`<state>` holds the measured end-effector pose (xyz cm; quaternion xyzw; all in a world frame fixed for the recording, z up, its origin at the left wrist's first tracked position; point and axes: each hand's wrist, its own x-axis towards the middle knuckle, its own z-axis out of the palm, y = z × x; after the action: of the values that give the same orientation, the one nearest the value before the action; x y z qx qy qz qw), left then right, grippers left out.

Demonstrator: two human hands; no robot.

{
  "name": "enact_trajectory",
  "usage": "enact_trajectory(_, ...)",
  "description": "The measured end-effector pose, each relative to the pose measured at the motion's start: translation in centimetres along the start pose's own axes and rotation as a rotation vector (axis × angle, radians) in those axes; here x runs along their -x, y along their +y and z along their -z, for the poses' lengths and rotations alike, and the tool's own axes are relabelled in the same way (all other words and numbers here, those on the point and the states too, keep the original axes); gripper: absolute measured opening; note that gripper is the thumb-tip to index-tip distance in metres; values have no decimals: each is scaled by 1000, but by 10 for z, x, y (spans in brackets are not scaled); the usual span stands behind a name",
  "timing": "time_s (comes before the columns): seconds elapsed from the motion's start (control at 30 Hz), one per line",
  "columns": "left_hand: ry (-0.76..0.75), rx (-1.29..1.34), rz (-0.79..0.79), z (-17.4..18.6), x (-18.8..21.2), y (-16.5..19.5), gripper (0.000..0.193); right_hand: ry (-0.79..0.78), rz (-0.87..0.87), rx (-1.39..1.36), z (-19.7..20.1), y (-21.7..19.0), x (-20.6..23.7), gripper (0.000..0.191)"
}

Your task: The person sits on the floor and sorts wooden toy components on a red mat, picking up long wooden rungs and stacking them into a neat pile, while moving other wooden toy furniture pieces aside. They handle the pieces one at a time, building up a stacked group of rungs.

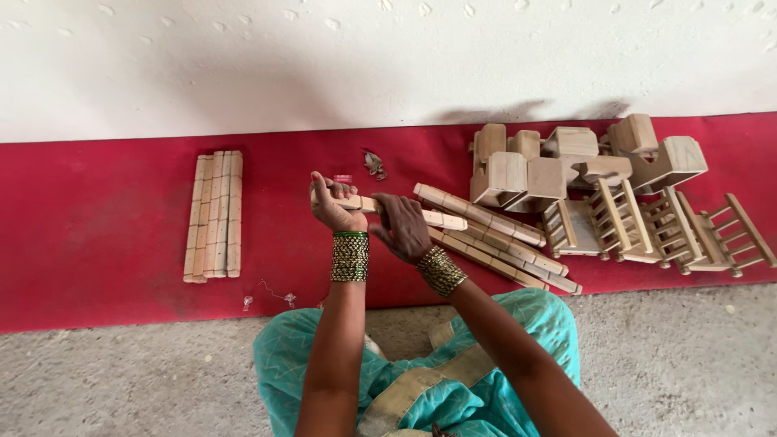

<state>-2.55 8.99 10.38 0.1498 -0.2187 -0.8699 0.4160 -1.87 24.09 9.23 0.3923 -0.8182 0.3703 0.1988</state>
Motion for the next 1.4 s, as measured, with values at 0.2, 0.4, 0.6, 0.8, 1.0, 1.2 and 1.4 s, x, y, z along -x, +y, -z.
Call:
enact_trajectory(0.2, 1, 60, 23, -8, 2, 9, 41, -174, 27, 208, 8, -8, -24, 38)
enact_trajectory(0.4, -43, 52, 62, -29, 6, 1, 40, 28, 56, 396, -12, -23, -42, 29)
enact_trajectory(0.6, 45, -46, -12, -27, -21, 37, 40, -60, 133, 484, -7, 8, -34, 9)
enact_trajectory(0.8, -40, 20, 66, -6, -56, 72, 37, -246, 159, 482, 26, 46, -1, 14)
enact_trajectory(1.0, -43, -21, -25, -16, -64, 93, 36, -291, 162, 543, 40, 46, 6, 16)
enact_trajectory(1.2, 174, -253, -13, -32, 1, 14, 35, -113, 179, 517, 4, 2, 5, 39)
enact_trajectory(1.4, 87, -307, -25, -17, -23, 40, 44, -283, -60, 344, 40, -9, 23, 39)
